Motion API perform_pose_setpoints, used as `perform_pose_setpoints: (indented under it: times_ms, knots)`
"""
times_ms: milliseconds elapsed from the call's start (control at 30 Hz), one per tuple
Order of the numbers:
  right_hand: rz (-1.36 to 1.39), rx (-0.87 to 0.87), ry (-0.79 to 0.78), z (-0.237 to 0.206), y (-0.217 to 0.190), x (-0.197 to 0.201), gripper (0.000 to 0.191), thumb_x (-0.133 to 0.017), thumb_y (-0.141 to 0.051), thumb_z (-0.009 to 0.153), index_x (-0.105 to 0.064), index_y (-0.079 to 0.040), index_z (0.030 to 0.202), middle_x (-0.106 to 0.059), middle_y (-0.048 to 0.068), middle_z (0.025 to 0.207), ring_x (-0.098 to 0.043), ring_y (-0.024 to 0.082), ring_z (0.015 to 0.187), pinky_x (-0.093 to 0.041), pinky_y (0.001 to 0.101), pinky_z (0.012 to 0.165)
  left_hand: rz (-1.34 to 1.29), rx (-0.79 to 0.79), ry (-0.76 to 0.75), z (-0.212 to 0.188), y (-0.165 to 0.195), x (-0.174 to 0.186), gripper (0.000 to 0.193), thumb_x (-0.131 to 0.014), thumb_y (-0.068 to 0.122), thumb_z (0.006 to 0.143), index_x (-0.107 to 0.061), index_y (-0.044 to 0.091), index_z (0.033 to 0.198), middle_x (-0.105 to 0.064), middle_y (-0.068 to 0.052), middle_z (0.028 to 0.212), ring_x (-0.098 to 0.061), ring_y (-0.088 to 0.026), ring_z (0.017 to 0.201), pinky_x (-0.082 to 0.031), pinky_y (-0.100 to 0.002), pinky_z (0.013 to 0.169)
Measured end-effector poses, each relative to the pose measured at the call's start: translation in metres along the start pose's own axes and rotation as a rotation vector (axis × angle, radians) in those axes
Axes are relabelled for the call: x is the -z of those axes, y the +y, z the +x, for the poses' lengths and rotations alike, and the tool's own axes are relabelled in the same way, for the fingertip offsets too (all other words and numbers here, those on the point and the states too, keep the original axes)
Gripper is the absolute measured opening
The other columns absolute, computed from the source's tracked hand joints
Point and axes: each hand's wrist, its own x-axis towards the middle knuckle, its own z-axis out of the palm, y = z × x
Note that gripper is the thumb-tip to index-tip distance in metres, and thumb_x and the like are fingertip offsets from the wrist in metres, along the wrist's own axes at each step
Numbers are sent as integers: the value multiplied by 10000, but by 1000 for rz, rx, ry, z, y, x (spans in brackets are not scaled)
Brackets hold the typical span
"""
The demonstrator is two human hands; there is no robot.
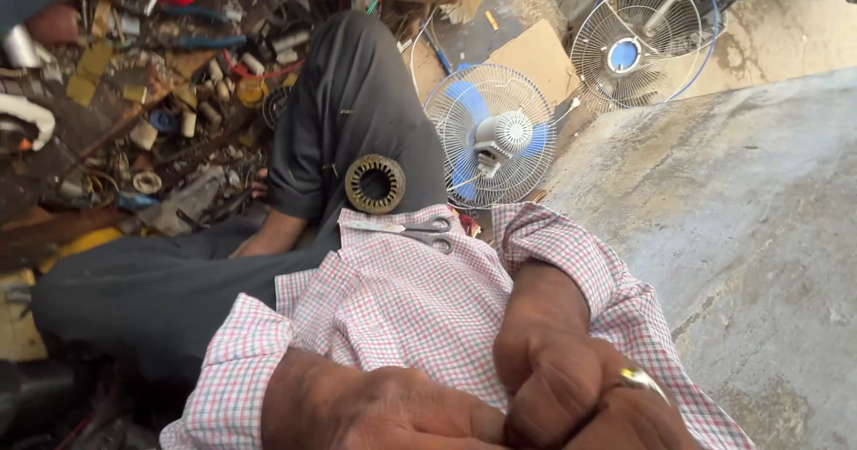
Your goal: The person sits cross-legged on the floor and uses scissors to cut and insert small pieces of copper wire into the slots of a fan motor stator. They repeatedly trim wire ends and tuck them into the stator slots.
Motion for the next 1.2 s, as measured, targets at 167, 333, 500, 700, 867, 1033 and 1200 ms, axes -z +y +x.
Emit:
perform_pose_setpoints:
  times_ms: [167,333,500,700,867,1033,1200]
  knots:
    - [-48,46,9,10,-23,-2,85,-650,-95,1027,-617,-53,1092,-648,90,1058,-620,141,906,-527,283,789,-36,299,139,-105,-40,84,209,-487,-109,989,-692,-68,993,-708,-95,860,-681,-81,723,-519,-174,565]
    - [-83,85,16,17,-44,0,101,-652,-103,1033,-621,-51,1114,-655,94,1076,-626,140,922,-529,282,801,703,614,368,-130,-3,31,260,-451,-135,1016,-622,-107,1209,-688,-106,1025,-685,-76,857,-541,-152,692]
    - [-92,91,13,21,-55,2,118,-654,-111,1039,-624,-50,1136,-662,97,1094,-633,140,938,-531,281,813,1553,406,-39,-52,40,-24,179,-502,-124,1081,-609,-125,1225,-689,-167,1121,-736,-193,949,-618,-233,821]
    - [-78,77,35,20,-60,3,139,-656,-120,1046,-629,-48,1162,-671,102,1115,-640,140,958,-534,279,828,1633,392,-66,-4,63,-63,173,-570,-47,1062,-601,-106,1222,-677,-197,1073,-738,-296,1005,-632,-337,887]
    - [-75,46,53,20,-58,3,156,-658,-127,1052,-633,-47,1183,-679,105,1133,-646,139,974,-536,278,841,1646,480,-97,17,72,-73,186,-611,-36,1026,-621,-99,1201,-678,-195,1060,-742,-309,981,-638,-358,849]
    - [-65,-25,101,6,-57,4,174,-660,-135,1058,-637,-45,1205,-686,109,1151,-653,139,990,-539,277,853,2006,416,-227,17,89,-91,189,-658,-22,997,-642,-88,1173,-677,-190,1054,-744,-312,962,-646,-370,825]
    - [-101,-342,401,-33,-58,22,192,-662,-143,1064,-641,-44,1227,-693,112,1169,-659,139,1006,-541,276,866,3038,257,-533,15,107,-95,195,-705,-7,969,-664,-78,1146,-675,-185,1049,-746,-314,944,-653,-382,800]
